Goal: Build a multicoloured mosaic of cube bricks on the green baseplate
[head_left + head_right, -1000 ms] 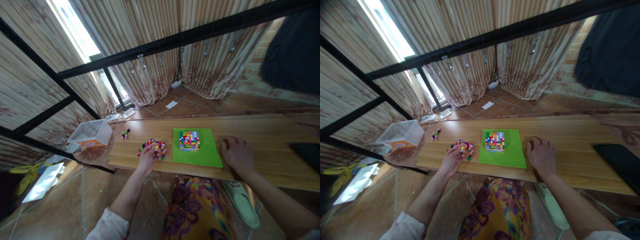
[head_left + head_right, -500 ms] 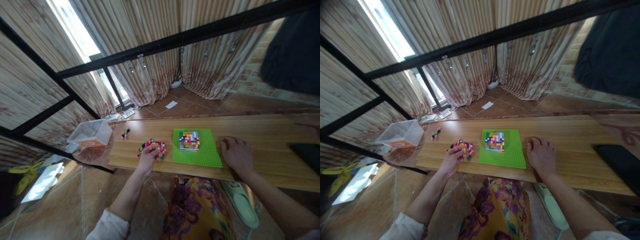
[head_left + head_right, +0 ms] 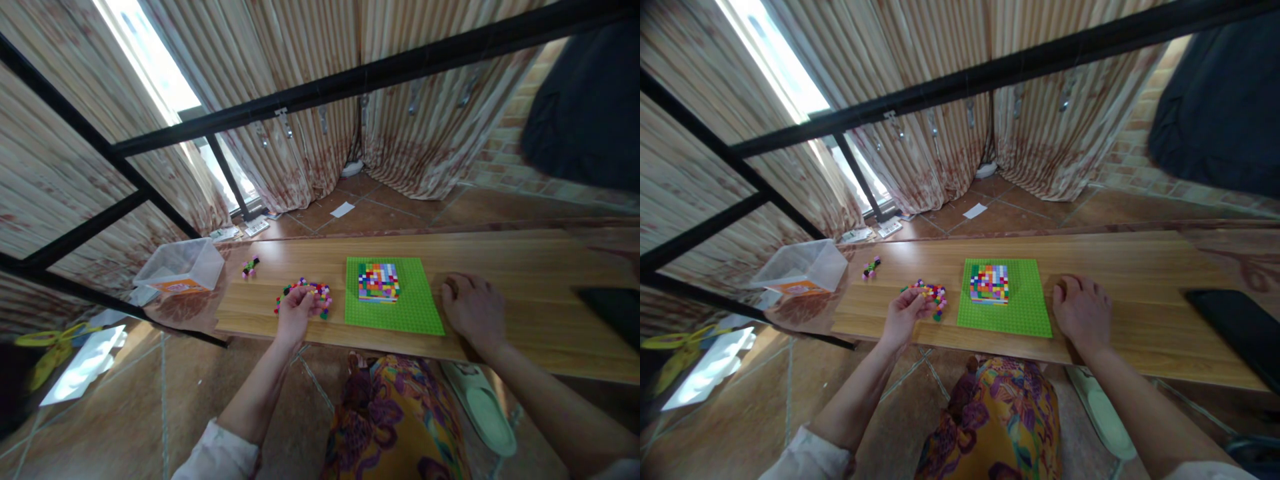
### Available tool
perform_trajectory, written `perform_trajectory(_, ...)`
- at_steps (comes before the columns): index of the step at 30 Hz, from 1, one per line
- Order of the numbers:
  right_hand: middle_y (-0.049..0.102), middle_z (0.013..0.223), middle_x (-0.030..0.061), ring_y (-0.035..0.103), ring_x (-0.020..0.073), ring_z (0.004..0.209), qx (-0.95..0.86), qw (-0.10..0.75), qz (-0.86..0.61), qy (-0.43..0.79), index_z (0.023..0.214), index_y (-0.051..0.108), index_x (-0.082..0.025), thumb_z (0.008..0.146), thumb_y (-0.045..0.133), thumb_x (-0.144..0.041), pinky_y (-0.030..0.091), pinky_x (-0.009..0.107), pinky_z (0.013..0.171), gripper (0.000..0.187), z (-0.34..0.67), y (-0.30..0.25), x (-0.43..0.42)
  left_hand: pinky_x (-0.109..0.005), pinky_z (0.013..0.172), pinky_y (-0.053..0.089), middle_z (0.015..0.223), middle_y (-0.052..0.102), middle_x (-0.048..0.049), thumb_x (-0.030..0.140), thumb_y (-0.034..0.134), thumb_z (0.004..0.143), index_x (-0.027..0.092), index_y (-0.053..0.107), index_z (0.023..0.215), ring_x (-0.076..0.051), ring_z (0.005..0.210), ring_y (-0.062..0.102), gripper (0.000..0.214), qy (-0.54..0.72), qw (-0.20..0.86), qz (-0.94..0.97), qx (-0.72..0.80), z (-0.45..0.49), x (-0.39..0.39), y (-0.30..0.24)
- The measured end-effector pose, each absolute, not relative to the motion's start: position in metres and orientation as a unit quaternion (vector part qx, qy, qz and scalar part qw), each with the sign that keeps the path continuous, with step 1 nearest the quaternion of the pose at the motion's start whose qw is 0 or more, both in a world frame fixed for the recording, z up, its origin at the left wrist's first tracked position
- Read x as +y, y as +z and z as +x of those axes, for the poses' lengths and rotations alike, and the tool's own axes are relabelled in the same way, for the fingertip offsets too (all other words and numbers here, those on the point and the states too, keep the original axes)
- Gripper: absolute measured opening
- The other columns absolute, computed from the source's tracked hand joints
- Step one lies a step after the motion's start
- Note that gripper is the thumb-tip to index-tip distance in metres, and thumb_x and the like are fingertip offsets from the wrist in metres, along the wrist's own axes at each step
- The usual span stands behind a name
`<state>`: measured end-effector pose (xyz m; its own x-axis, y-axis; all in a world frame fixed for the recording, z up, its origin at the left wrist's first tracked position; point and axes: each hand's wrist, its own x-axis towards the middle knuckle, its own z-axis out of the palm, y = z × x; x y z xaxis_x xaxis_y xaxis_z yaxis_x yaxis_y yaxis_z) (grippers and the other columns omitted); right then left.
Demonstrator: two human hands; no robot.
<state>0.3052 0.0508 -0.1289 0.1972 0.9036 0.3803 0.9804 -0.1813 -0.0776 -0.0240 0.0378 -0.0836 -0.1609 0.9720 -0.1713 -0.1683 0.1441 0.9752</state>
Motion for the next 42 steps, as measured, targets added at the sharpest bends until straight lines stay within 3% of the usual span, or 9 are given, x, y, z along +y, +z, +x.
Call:
perform_trajectory(7,0.064,0.108,0.0156,0.055,0.0305,0.094,-0.624,0.156,-0.756,-0.122,0.108,0.062,-0.013,0.091,0.037,-0.033,0.039,0.039,0.076,0.036,0.306,-0.129,0.051,-0.023,0.049,0.043,0.062,0.062,0.0017,0.028,0.050,0.082,0.021,0.060,0.091,-0.013,0.051,0.057,0.015,0.398,0.415,0.541,0.614,-0.034,0.049,-0.102)
perform_trajectory(12,0.064,0.106,0.0164,0.055,0.0309,0.093,-0.620,0.156,-0.759,-0.125,0.108,0.062,-0.013,0.091,0.038,-0.034,0.039,0.039,0.075,0.036,0.306,-0.131,0.052,-0.025,0.057,0.040,0.061,0.061,0.0003,0.026,0.044,0.085,0.021,0.064,0.081,-0.014,0.055,0.055,0.021,0.236,0.307,0.656,0.648,-0.041,0.057,-0.098)
perform_trajectory(16,0.064,0.105,0.0158,0.055,0.0304,0.093,-0.622,0.158,-0.757,-0.125,0.108,0.062,-0.013,0.092,0.038,-0.033,0.039,0.038,0.075,0.036,0.306,-0.131,0.052,-0.024,0.054,0.036,0.060,0.061,-0.0006,0.025,0.043,0.085,0.020,0.063,0.073,-0.014,0.054,0.053,0.024,0.187,0.248,0.692,0.652,-0.041,0.062,-0.095)
perform_trajectory(24,0.063,0.107,0.0165,0.054,0.0303,0.094,-0.623,0.163,-0.755,-0.127,0.107,0.062,-0.012,0.091,0.039,-0.033,0.038,0.039,0.077,0.035,0.308,-0.133,0.053,-0.020,0.043,0.038,0.059,0.057,0.0030,0.029,0.052,0.079,0.018,0.062,0.082,-0.010,0.045,0.051,0.016,0.372,0.449,0.534,0.613,-0.039,0.071,-0.113)
perform_trajectory(32,0.063,0.105,0.0161,0.055,0.0305,0.094,-0.620,0.164,-0.756,-0.132,0.109,0.062,-0.013,0.091,0.039,-0.033,0.038,0.039,0.076,0.036,0.308,-0.134,0.052,-0.016,0.034,0.029,0.081,0.067,-0.0022,0.033,0.054,0.078,0.015,0.059,0.087,-0.007,0.043,0.057,0.021,0.409,0.478,0.480,0.611,-0.037,0.068,-0.100)
perform_trajectory(39,0.063,0.107,0.0155,0.055,0.0304,0.093,-0.619,0.162,-0.757,-0.132,0.108,0.062,-0.013,0.091,0.038,-0.034,0.039,0.039,0.076,0.036,0.307,-0.133,0.053,-0.015,0.035,0.031,0.068,0.065,0.0003,0.035,0.066,0.067,0.014,0.062,0.082,-0.007,0.045,0.056,0.026,0.462,0.495,0.457,0.577,-0.040,0.067,-0.094)
perform_trajectory(42,0.064,0.106,0.0149,0.055,0.0301,0.092,-0.617,0.162,-0.759,-0.129,0.108,0.062,-0.014,0.091,0.038,-0.034,0.039,0.038,0.077,0.035,0.306,-0.132,0.053,-0.016,0.038,0.035,0.072,0.067,-0.0014,0.034,0.066,0.068,0.014,0.063,0.085,-0.008,0.050,0.057,0.026,0.465,0.499,0.473,0.558,-0.033,0.062,-0.086)
